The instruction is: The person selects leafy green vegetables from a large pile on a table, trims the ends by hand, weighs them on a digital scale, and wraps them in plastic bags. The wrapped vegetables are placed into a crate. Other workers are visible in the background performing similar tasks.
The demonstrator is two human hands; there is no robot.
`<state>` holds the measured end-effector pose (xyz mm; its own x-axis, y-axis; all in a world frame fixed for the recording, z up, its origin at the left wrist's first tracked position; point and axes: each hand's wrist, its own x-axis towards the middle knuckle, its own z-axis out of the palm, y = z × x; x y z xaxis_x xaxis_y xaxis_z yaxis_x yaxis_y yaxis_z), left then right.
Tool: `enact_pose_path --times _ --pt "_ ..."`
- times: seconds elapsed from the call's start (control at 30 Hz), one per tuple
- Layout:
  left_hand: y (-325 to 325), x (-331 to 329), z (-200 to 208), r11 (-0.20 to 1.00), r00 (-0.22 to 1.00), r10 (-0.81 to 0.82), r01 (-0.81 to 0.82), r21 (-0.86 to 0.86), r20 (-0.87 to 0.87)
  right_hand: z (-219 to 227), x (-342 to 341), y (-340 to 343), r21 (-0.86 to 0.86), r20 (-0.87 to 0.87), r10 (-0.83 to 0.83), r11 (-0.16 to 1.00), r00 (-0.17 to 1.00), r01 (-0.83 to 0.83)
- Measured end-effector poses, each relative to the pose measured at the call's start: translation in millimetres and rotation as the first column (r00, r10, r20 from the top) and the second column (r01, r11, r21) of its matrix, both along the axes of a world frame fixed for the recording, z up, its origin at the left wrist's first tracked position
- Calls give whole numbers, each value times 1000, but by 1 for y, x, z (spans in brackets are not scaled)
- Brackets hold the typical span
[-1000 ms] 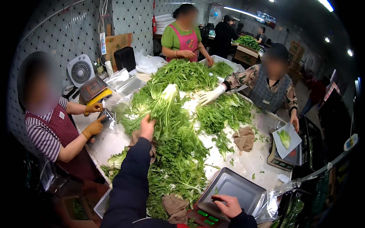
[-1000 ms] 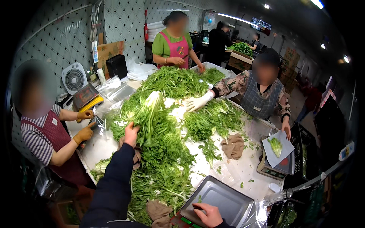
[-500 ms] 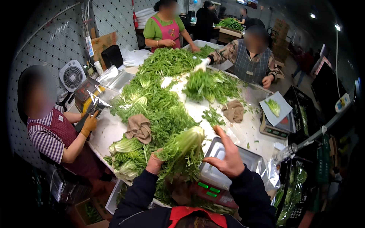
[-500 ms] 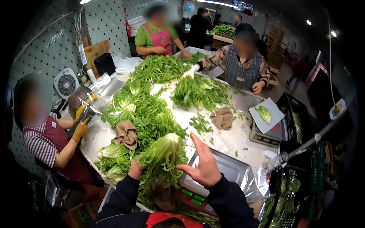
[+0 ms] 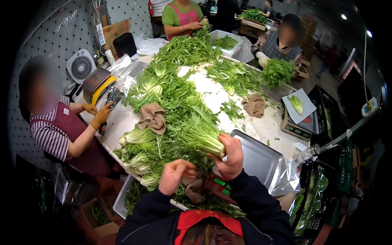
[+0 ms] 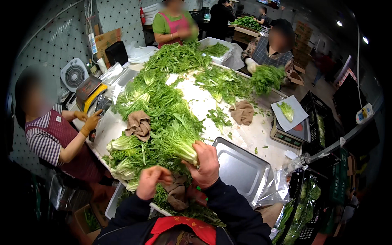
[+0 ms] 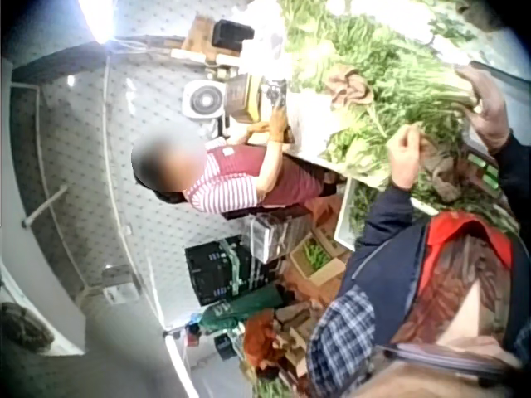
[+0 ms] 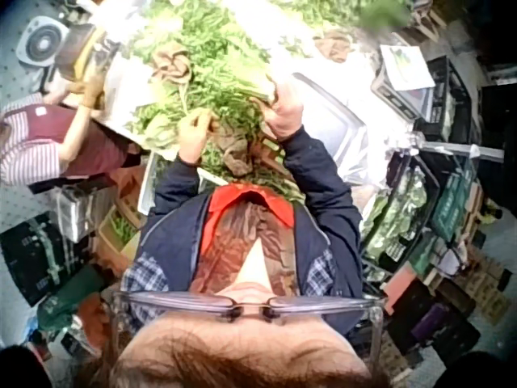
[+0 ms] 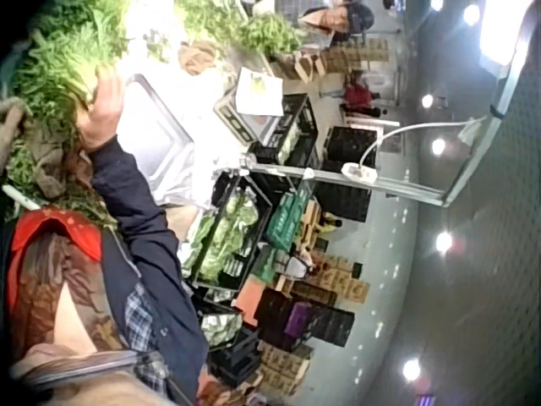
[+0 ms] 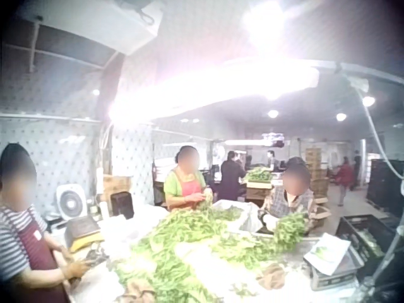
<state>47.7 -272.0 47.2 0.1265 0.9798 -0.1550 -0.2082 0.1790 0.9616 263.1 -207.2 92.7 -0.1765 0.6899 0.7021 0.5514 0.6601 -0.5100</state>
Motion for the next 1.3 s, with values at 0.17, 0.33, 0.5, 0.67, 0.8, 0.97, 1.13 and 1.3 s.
enact_pose_path --times 0.17,0.33,0.5,0.67,0.8,0.97,1.13,1.3 --pt "22 33 -5 944 585 180 124 -307 791 -27 -20 -24 128 274 136 976 952 -176" --pt "27 11 -37 936 605 273 14 -352 748 -40 -23 -36 55 314 184 976 932 -211" --pt "27 -4 -49 936 658 322 -116 -331 680 -40 -20 -44 -74 336 204 979 920 -191" --pt "25 -20 -55 939 691 331 -176 -295 643 -20 -11 -33 -190 175 237 960 956 -204" --pt "21 -17 -52 937 683 339 -184 -296 647 8 -16 4 67 -26 229 972 973 -227" --pt "14 -22 -56 927 648 371 -219 -304 666 14 -32 19 55 89 90 994 992 -95" --pt "10 -36 -43 966 642 257 -170 -193 722 -87 -27 -30 -421 295 412 866 862 -270" --pt "8 -33 -44 974 593 227 -149 -172 773 -140 -46 -59 -456 417 450 855 790 -246"
